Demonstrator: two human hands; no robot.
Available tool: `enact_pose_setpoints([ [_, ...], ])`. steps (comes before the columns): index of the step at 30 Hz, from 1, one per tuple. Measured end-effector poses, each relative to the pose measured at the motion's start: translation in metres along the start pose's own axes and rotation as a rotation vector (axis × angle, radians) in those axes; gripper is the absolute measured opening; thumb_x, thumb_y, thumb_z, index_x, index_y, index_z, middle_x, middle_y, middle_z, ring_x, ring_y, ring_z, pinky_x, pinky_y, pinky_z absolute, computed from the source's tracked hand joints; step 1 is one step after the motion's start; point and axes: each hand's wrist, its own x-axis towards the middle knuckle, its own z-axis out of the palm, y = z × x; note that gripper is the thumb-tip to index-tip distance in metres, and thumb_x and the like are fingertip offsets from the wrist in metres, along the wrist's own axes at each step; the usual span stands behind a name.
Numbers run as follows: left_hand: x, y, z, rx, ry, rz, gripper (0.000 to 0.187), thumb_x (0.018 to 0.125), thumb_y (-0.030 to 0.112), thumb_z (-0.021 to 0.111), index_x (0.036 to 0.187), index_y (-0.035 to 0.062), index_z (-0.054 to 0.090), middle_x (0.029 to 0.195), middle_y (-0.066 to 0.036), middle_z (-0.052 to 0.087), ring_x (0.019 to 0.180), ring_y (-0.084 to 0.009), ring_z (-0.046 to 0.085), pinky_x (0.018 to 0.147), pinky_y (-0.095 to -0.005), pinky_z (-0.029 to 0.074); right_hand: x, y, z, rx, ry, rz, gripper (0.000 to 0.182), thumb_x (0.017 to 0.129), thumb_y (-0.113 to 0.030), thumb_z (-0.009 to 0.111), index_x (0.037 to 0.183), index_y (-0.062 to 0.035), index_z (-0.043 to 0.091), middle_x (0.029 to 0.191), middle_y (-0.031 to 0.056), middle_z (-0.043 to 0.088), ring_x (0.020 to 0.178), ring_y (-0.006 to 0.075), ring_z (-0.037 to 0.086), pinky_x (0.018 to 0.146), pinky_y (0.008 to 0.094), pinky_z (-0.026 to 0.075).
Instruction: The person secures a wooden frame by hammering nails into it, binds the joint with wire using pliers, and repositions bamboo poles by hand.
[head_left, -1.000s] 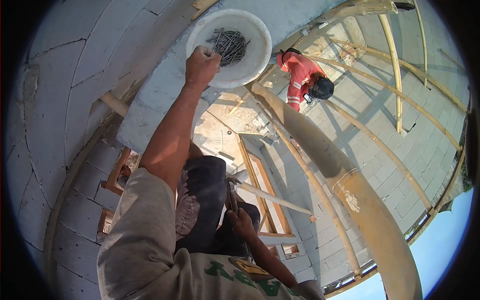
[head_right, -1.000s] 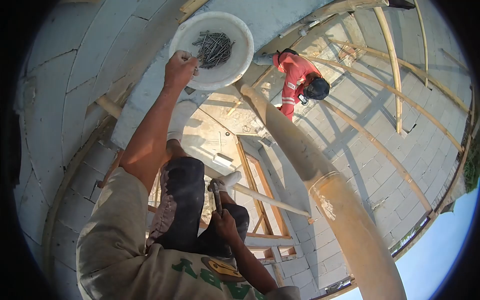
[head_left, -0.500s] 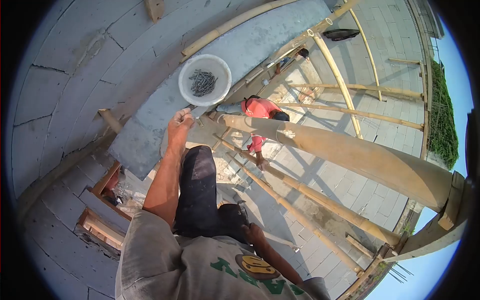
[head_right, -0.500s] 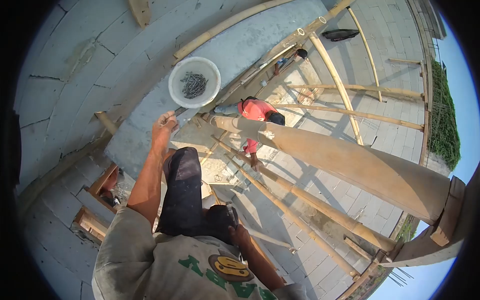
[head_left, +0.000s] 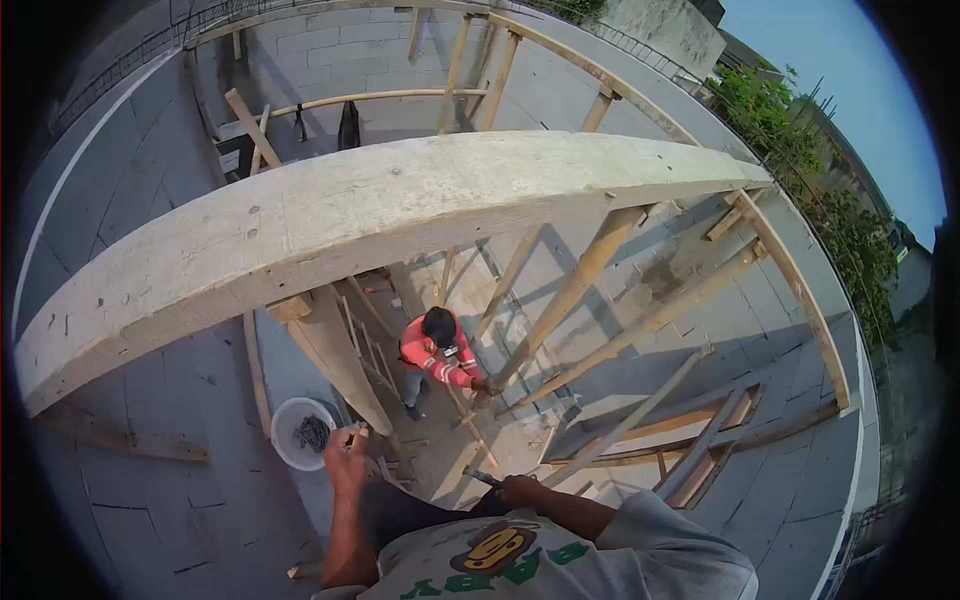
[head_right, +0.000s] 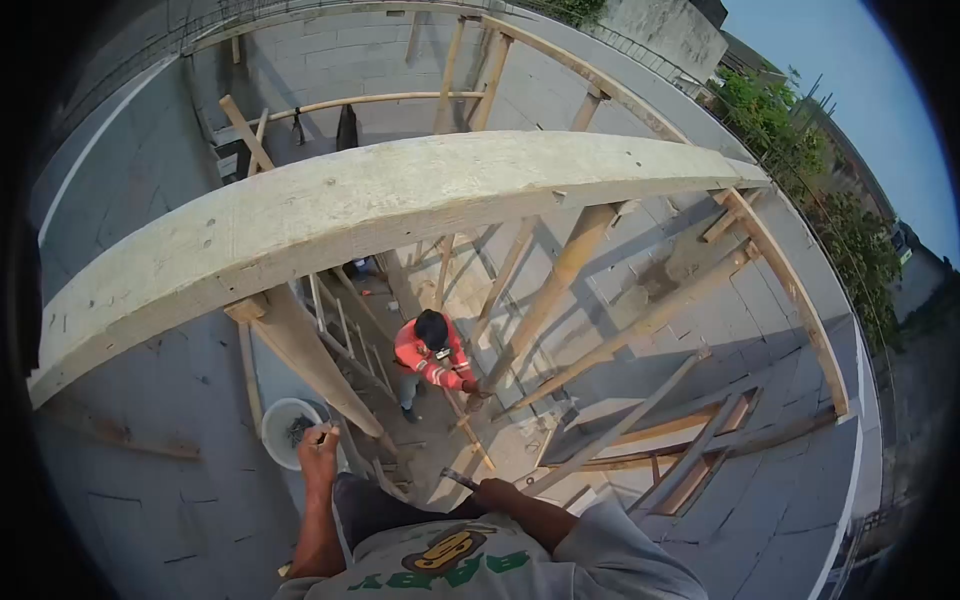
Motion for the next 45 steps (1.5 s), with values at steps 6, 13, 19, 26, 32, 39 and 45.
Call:
enact_pose_setpoints([
  [6, 0.025, 0.113, 0.074, 0.172, -0.372, 0.335, 0.016, 0.082, 0.014, 0.066, 0.093, 0.003, 0.066, 0.081, -0.015, 0.059, 0.076, -0.0315, 0.059, 0.07, -0.0365, 0.046, 0.027, 0.034, 0.067, -0.146, 0.08, -0.221, 0.032, 0.08, -0.031, 0.056, 0.088, -0.003, 0.068, 0.093, 0.0218, 0.066, 0.09, 0.0373, 0.065, 0.079, 0.0475, 0.051],
  [13, 0.039, 0.285, 0.168, 0.223, -0.497, 0.661, 0.014, 0.083, 0.013, 0.065, 0.094, 0.0047, 0.066, 0.084, -0.014, 0.061, 0.078, -0.0305, 0.061, 0.069, -0.0363, 0.048, 0.033, 0.085, 0.133, 0.416, 0.203, -0.03, 0.028, 0.08, -0.028, 0.054, 0.082, -0.0048, 0.069, 0.078, 0.0185, 0.067, 0.079, 0.0331, 0.067, 0.07, 0.0407, 0.054],
  [19, 0.05, 0.4, 0.246, 0.609, -0.34, 1.076, 0.013, 0.083, 0.016, 0.066, 0.092, 0.0071, 0.067, 0.08, -0.011, 0.063, 0.073, -0.0301, 0.063, 0.064, -0.0379, 0.049, 0.032, 0.115, 0.129, 1.11, 0.014, 0.323, 0.033, 0.08, -0.025, 0.049, 0.071, 0.0014, 0.067, 0.068, 0.0168, 0.067, 0.06, 0.0277, 0.067, 0.058, 0.039, 0.054],
  [26, 0.031, 0.464, 0.299, 0.715, -0.294, 1.011, 0.019, 0.084, 0.022, 0.064, 0.093, 0.0058, 0.069, 0.081, -0.012, 0.064, 0.071, -0.0282, 0.062, 0.065, -0.0367, 0.049, 0.04, 0.139, 0.121, 1.485, 0.07, 0.406, 0.03, 0.084, -0.022, 0.054, 0.076, 0.0056, 0.063, 0.061, 0.0147, 0.061, 0.046, 0.0251, 0.061, 0.043, 0.0387, 0.049],
  [32, 0.044, 0.351, 0.298, 0.76, -0.42, 0.609, 0.024, 0.084, 0.023, 0.064, 0.094, 0.0014, 0.067, 0.08, -0.014, 0.065, 0.073, -0.027, 0.064, 0.069, -0.0358, 0.049, 0.031, 0.164, 0.131, 1.642, -0.015, 0.416, 0.03, 0.084, -0.024, 0.058, 0.077, 0.0045, 0.059, 0.058, 0.0121, 0.055, 0.042, 0.0227, 0.056, 0.037, 0.0371, 0.045],
  [39, 0.042, 0.337, 0.291, 0.847, -0.363, 0.778, 0.023, 0.082, 0.018, 0.066, 0.1, 0.0038, 0.063, 0.073, -0.013, 0.066, 0.065, -0.0284, 0.065, 0.061, -0.0366, 0.05, 0.043, 0.183, 0.155, 1.847, 0.002, 0.487, 0.031, 0.084, -0.024, 0.06, 0.073, 0.0048, 0.056, 0.055, 0.0106, 0.051, 0.04, 0.0234, 0.053, 0.036, 0.0372, 0.043],
  [45, 0.045, 0.446, 0.349, 1.094, -0.237, 1.134, 0.017, 0.084, 0.019, 0.065, 0.094, 0.0046, 0.063, 0.086, -0.012, 0.068, 0.074, -0.0244, 0.068, 0.065, -0.0333, 0.053, 0.054, 0.174, 0.149, 1.708, -0.028, 0.447, 0.031, 0.084, -0.021, 0.059, 0.071, 0.0073, 0.056, 0.055, 0.0122, 0.054, 0.04, 0.0231, 0.055, 0.036, 0.0371, 0.044],
])
